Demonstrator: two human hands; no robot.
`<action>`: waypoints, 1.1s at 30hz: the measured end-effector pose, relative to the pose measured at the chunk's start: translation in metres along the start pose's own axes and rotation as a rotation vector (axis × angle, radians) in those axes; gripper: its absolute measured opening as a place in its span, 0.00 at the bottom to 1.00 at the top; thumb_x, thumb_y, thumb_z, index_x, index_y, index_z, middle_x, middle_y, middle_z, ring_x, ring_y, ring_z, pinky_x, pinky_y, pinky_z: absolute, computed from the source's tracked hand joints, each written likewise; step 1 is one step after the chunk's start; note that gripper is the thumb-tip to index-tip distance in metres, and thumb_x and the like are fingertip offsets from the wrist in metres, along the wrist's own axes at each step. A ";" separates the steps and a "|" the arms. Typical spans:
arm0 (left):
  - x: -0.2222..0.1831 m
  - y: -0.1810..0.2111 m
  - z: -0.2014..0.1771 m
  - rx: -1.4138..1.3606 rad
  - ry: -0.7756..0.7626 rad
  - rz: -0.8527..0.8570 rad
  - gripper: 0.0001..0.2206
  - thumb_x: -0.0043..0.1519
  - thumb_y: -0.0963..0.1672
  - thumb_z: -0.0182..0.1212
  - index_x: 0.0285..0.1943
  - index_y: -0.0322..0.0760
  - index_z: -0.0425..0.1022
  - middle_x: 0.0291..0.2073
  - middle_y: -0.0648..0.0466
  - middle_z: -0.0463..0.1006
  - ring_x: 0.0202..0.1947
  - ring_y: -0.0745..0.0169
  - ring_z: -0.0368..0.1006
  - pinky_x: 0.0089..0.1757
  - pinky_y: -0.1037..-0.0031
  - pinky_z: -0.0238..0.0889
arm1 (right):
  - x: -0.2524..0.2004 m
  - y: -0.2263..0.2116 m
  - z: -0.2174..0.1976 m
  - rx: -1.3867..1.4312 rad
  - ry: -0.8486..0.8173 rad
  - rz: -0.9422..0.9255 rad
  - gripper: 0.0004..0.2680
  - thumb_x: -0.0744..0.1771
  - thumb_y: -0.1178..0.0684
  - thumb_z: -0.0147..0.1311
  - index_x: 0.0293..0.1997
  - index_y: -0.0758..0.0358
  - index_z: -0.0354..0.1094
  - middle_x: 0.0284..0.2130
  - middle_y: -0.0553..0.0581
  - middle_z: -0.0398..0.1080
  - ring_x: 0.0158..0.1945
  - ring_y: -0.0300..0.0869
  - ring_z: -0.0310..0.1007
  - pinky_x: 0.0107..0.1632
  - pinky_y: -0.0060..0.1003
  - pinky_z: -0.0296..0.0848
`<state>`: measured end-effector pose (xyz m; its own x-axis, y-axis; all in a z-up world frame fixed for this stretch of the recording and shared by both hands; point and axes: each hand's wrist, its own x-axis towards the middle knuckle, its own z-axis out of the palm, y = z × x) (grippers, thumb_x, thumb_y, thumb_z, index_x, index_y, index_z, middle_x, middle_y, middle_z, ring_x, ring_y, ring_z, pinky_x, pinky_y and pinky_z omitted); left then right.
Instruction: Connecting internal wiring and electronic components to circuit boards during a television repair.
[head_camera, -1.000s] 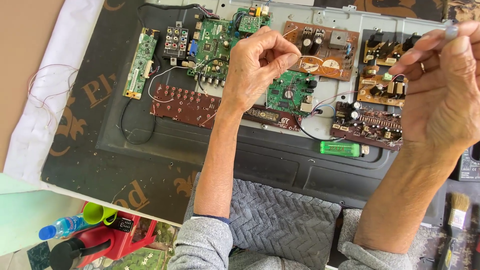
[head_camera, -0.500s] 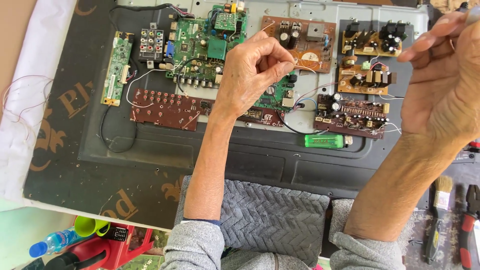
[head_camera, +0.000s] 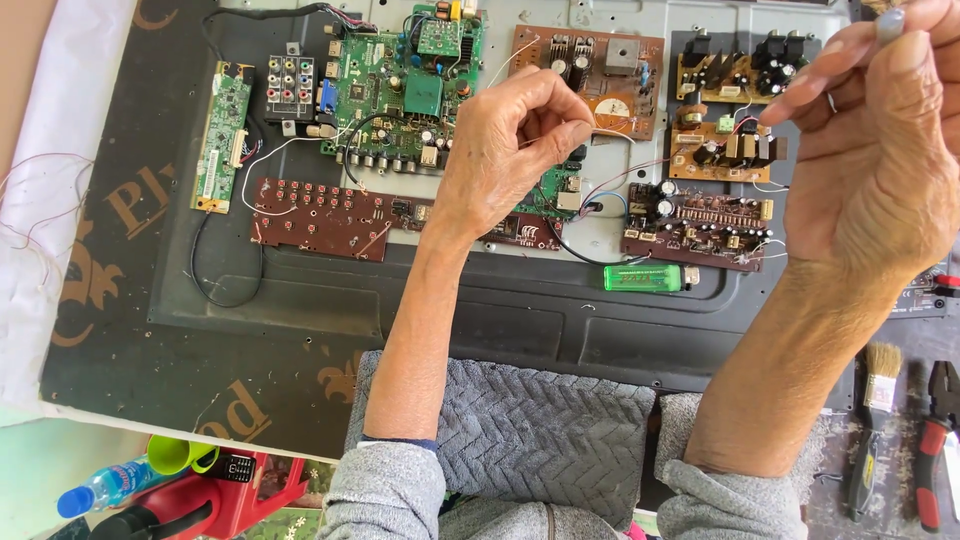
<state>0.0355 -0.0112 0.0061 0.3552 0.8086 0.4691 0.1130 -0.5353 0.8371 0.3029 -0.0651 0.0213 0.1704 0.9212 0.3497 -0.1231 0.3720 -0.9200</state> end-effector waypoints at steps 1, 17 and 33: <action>0.000 0.000 0.001 -0.002 -0.017 0.011 0.04 0.66 0.38 0.63 0.38 0.39 0.75 0.32 0.58 0.73 0.29 0.71 0.63 0.33 0.80 0.62 | 0.000 0.001 -0.002 -0.021 -0.007 -0.011 0.06 0.81 0.47 0.45 0.65 0.51 0.63 0.51 0.52 0.66 0.51 0.39 0.69 0.56 0.35 0.83; -0.002 -0.001 0.016 0.024 -0.272 -0.019 0.03 0.67 0.40 0.58 0.40 0.39 0.73 0.31 0.56 0.77 0.32 0.66 0.71 0.38 0.73 0.68 | 0.002 -0.008 0.001 -0.174 0.004 -0.099 0.09 0.79 0.45 0.53 0.60 0.57 0.61 0.48 0.55 0.70 0.45 0.40 0.73 0.49 0.33 0.83; -0.015 -0.024 0.079 0.170 -0.613 -0.164 0.07 0.66 0.37 0.56 0.36 0.40 0.68 0.41 0.53 0.63 0.32 0.60 0.64 0.37 0.68 0.62 | -0.008 -0.019 -0.029 -0.130 0.194 -0.189 0.07 0.80 0.49 0.50 0.63 0.58 0.64 0.47 0.58 0.69 0.46 0.43 0.73 0.51 0.38 0.82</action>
<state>0.1002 -0.0302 -0.0430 0.7794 0.6244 0.0514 0.3382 -0.4884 0.8044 0.3325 -0.0828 0.0311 0.3633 0.7937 0.4879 0.0528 0.5053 -0.8613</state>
